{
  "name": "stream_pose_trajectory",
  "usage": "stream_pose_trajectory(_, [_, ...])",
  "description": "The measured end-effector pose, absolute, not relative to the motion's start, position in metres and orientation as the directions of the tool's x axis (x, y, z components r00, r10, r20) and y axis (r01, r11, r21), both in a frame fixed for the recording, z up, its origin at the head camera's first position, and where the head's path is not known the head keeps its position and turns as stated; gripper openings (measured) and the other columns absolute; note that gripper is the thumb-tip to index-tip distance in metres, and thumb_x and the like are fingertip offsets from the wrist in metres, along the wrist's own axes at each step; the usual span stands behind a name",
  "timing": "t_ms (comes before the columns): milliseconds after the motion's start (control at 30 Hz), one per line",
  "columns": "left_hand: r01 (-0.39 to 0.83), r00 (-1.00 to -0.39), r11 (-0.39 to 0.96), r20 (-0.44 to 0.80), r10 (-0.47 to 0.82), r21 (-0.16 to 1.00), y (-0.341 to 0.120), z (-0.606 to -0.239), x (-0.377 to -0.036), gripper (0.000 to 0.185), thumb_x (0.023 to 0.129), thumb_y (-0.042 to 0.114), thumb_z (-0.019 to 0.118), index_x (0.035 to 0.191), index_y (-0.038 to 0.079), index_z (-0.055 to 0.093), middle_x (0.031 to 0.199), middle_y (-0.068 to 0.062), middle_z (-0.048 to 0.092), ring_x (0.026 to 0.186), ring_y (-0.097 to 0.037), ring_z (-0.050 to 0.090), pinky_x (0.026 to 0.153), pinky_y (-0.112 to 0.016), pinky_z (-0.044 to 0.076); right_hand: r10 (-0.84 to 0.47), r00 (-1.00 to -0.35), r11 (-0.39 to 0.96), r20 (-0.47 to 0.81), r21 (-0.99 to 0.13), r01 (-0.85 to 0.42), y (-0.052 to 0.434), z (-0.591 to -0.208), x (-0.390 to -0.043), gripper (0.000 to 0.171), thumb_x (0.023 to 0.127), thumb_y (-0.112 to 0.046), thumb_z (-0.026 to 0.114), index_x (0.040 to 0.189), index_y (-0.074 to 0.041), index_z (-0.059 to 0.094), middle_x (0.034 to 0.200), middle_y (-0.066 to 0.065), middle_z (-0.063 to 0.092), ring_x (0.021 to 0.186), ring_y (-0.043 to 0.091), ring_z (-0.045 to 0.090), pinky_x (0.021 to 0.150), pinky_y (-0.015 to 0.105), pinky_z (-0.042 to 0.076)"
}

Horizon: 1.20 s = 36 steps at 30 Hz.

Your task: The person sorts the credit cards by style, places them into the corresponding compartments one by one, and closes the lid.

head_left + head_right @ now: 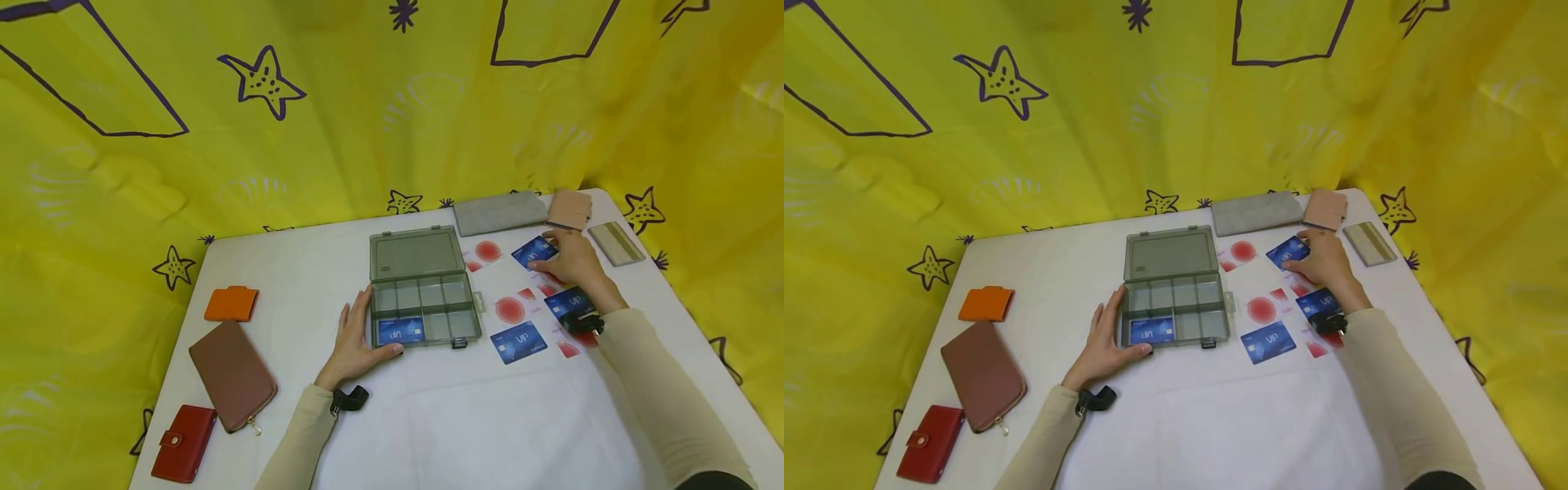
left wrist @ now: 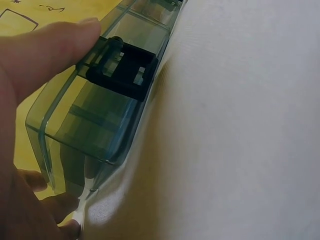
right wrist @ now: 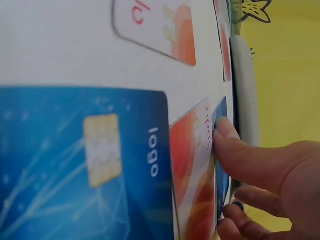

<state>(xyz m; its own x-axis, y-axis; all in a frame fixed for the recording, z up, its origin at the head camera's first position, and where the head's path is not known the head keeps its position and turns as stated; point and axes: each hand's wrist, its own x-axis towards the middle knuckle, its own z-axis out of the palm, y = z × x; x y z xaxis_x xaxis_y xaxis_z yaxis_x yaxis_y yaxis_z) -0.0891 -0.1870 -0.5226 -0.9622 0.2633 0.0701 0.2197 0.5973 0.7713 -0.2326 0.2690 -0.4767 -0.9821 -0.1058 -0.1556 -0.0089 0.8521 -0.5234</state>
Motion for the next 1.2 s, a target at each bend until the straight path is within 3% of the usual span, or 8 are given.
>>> stream_pose_trajectory(200, [0.217,-0.964,0.609,0.067,0.259,0.763,-0.187,-0.524,-0.089,0.128,0.078,0.048,0.089,0.172,0.014,0.009,0.178,-0.013,0.020,0.166,-0.036,0.010,0.134,-0.057,-0.004,-0.066,-0.975,0.835,-0.214,-0.547,0.064,0.266,-0.473,-0.235,0.089,0.090,-0.032,0.086,0.153,0.008,0.037,0.142,0.044,0.051,0.128,0.061,0.047,0.113,0.077,0.037])
stream_pose_trajectory(333, [0.221,-0.963,0.613,0.071,0.260,0.758,-0.187,-0.525,-0.089,0.128,0.079,0.047,0.090,0.172,0.014,0.009,0.178,-0.013,0.019,0.166,-0.036,0.012,0.134,-0.057,-0.004,-0.059,-0.963,0.806,-0.264,-0.582,0.110,0.265,-0.472,-0.235,0.086,0.090,-0.031,0.087,0.149,0.010,0.040,0.144,0.044,0.050,0.131,0.061,0.046,0.115,0.075,0.038])
stream_pose_trajectory(500, [0.231,-0.962,0.613,0.083,0.261,0.756,-0.187,-0.525,-0.090,0.127,0.079,0.045,0.090,0.172,0.014,0.009,0.178,-0.013,0.020,0.166,-0.036,0.012,0.134,-0.057,-0.003,-0.122,-0.974,0.756,-0.191,-0.654,0.033,0.266,-0.473,-0.233,0.064,0.096,-0.021,0.079,0.141,0.012,0.047,0.129,0.040,0.056,0.117,0.054,0.054,0.105,0.068,0.048])
stream_pose_trajectory(667, [0.227,-0.962,0.606,0.078,0.263,0.762,-0.187,-0.524,-0.090,0.127,0.079,0.046,0.090,0.172,0.014,0.009,0.178,-0.013,0.020,0.166,-0.036,0.011,0.134,-0.057,-0.003,-0.163,-0.976,0.708,-0.147,-0.706,-0.012,0.265,-0.473,-0.229,0.049,0.105,-0.018,0.067,0.139,0.009,0.044,0.117,0.033,0.055,0.109,0.049,0.057,0.096,0.058,0.052])
stream_pose_trajectory(800, [0.217,-0.963,0.607,0.067,0.260,0.764,-0.187,-0.524,-0.090,0.128,0.078,0.046,0.090,0.172,0.014,0.009,0.178,-0.012,0.020,0.166,-0.036,0.011,0.134,-0.057,-0.003,-0.196,-0.974,0.687,-0.112,-0.725,-0.055,0.268,-0.474,-0.226,0.051,0.107,-0.017,0.063,0.150,0.000,0.042,0.112,0.028,0.059,0.096,0.040,0.061,0.083,0.038,0.055])
stream_pose_trajectory(867, [0.216,-0.964,0.608,0.067,0.258,0.764,-0.187,-0.523,-0.090,0.128,0.078,0.046,0.090,0.172,0.014,0.010,0.178,-0.011,0.020,0.166,-0.036,0.011,0.134,-0.058,-0.003,-0.201,-0.977,0.673,-0.066,-0.734,-0.089,0.268,-0.475,-0.223,0.050,0.107,-0.017,0.063,0.153,-0.005,0.044,0.107,0.024,0.059,0.087,0.029,0.059,0.073,0.027,0.047])
stream_pose_trajectory(1067, [0.217,-0.964,0.607,0.070,0.256,0.764,-0.187,-0.522,-0.090,0.128,0.078,0.046,0.090,0.172,0.014,0.011,0.178,-0.011,0.021,0.166,-0.037,0.011,0.134,-0.058,-0.002,-0.145,-0.988,0.563,0.044,-0.818,-0.119,0.260,-0.478,-0.211,0.045,0.105,-0.015,0.067,0.147,-0.005,0.055,0.101,0.013,0.061,0.078,0.011,0.061,0.060,0.020,0.050])
stream_pose_trajectory(1200, [0.220,-0.963,0.606,0.073,0.258,0.765,-0.187,-0.522,-0.089,0.127,0.078,0.046,0.090,0.172,0.013,0.011,0.177,-0.013,0.022,0.166,-0.037,0.012,0.134,-0.058,-0.002,-0.191,-0.979,0.475,0.075,-0.865,-0.159,0.247,-0.478,-0.202,0.048,0.102,-0.009,0.072,0.147,-0.001,0.057,0.105,0.009,0.062,0.082,0.001,0.064,0.065,0.013,0.055])
